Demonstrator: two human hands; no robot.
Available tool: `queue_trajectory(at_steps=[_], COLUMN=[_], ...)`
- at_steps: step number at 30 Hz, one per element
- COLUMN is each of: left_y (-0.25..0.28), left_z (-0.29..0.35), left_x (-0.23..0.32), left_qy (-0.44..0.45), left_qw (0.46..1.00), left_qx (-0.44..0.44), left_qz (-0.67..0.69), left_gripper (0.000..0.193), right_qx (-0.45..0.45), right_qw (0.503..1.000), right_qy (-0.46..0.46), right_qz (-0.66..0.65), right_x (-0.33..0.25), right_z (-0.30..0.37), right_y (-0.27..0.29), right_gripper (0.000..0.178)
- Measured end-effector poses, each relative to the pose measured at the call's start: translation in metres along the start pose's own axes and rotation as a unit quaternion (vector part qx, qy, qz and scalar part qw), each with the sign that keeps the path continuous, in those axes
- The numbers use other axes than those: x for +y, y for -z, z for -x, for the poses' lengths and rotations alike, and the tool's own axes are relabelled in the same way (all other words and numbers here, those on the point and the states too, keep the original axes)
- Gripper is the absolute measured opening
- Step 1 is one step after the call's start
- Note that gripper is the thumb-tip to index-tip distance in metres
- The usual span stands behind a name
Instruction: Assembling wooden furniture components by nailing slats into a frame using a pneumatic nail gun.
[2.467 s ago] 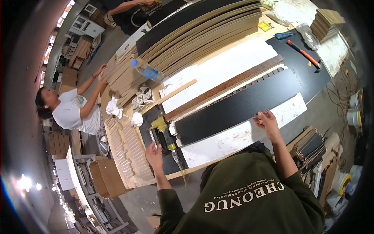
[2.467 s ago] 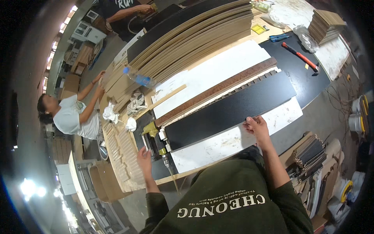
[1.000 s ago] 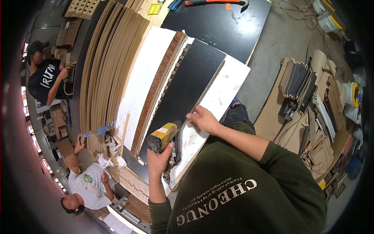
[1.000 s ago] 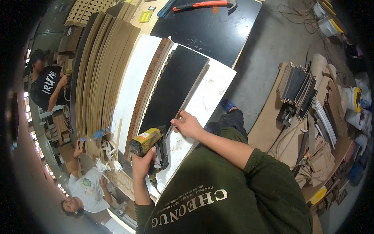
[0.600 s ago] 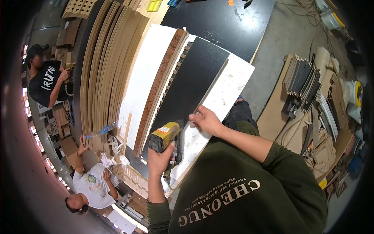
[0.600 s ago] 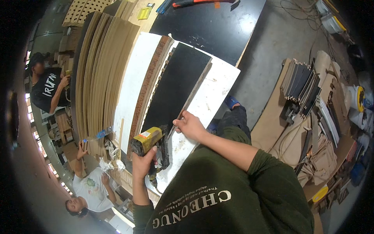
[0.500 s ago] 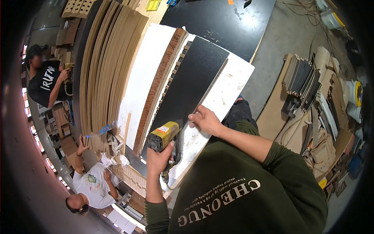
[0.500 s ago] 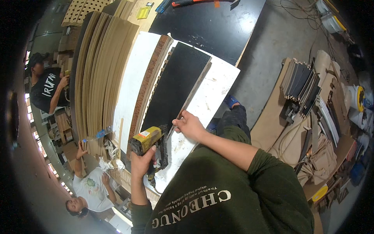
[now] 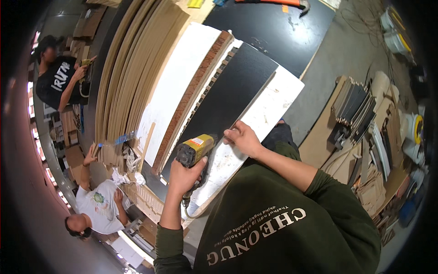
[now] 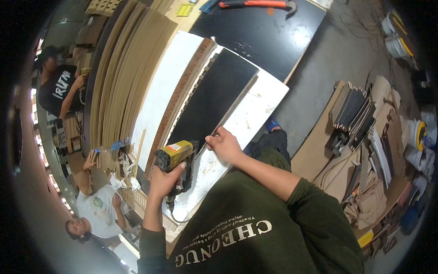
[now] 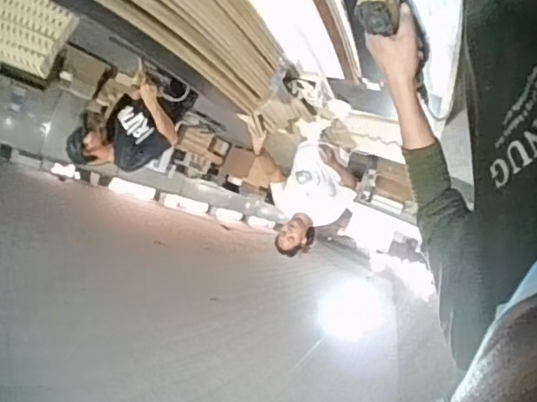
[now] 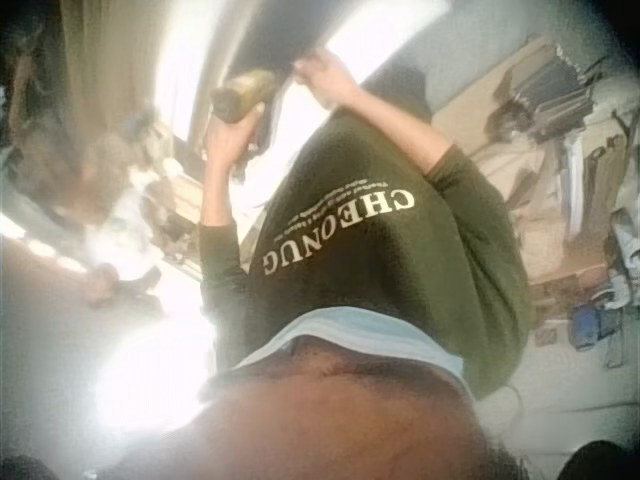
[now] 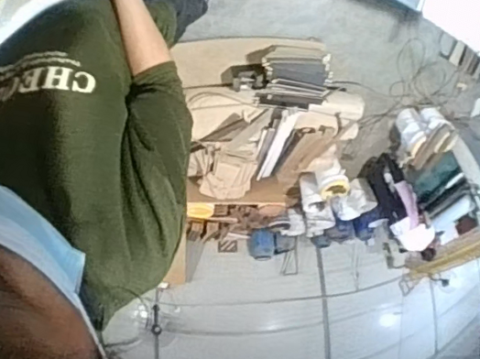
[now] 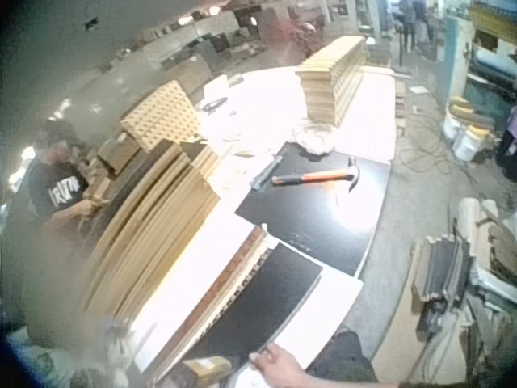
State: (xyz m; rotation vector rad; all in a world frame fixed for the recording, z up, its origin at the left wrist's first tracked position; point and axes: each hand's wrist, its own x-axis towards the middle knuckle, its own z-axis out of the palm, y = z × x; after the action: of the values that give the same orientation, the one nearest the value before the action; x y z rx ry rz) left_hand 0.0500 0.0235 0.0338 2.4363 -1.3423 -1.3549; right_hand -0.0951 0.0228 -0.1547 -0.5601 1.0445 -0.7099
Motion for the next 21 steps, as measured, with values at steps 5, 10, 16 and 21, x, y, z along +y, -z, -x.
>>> queue_trajectory(at_steps=[5, 10, 16, 21], left_y=[0.007, 0.020, -0.001, -0.010], left_z=[0.038, 0.088, 0.080, 0.003], left_x=[-0.068, -0.188, -0.350, -0.381], left_qy=[0.014, 0.085, 0.103, 0.148], left_qw=[0.962, 0.877, 0.782, 0.805], left_qx=[0.094, 0.315, 0.402, 0.479], left_qz=[0.258, 0.354, 0.465, 0.317], left_gripper=[0.023, 0.022, 0.020, 0.052], right_qx=[-0.031, -0.003, 0.296, 0.239], right_qw=[0.999, 0.998, 0.837, 0.815], right_qy=[-0.031, 0.035, 0.307, 0.288], right_qz=[-0.022, 0.059, 0.344, 0.442], right_x=[-0.016, -0.030, -0.103, -0.142], right_z=[0.001, 0.019, -0.012, -0.052], right_y=[0.004, 0.044, 0.106, 0.149], right_gripper=[0.023, 0.020, 0.033, 0.047])
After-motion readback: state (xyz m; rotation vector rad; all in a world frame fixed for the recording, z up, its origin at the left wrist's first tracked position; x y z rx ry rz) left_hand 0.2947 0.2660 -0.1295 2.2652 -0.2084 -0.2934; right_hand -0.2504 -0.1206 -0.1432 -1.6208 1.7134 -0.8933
